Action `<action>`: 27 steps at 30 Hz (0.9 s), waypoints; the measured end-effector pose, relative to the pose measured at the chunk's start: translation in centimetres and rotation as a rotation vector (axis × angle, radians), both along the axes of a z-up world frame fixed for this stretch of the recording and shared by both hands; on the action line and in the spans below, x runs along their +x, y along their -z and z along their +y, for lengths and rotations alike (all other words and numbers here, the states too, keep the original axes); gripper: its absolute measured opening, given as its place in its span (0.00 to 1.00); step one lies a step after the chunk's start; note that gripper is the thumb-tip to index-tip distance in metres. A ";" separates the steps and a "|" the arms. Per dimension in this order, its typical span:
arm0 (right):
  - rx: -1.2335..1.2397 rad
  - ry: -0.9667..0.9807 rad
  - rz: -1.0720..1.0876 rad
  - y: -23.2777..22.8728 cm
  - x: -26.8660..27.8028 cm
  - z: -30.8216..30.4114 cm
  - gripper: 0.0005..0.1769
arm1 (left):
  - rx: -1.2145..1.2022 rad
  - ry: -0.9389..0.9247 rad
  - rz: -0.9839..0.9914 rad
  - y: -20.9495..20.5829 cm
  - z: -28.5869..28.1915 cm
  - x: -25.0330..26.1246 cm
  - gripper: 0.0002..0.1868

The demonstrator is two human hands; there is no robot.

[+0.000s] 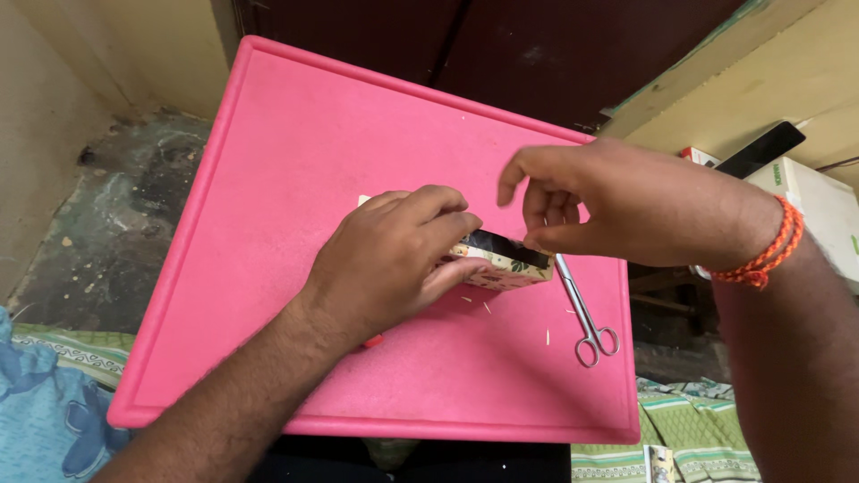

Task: The person wraps a book with patterned paper, folds the edges, and secures them with adhesive tape. They use scissors to trim excess paper and tape, then smooth the edges to finish the wrapping.

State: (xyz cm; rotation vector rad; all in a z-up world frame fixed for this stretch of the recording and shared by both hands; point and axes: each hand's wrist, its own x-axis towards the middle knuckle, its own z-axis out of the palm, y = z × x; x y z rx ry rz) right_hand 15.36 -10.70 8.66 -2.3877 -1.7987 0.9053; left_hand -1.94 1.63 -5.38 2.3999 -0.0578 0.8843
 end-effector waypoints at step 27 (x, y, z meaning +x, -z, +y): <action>0.070 0.105 0.287 3.8 0.1 -0.3 0.08 | -0.054 0.099 0.149 -0.5 0.7 0.2 0.13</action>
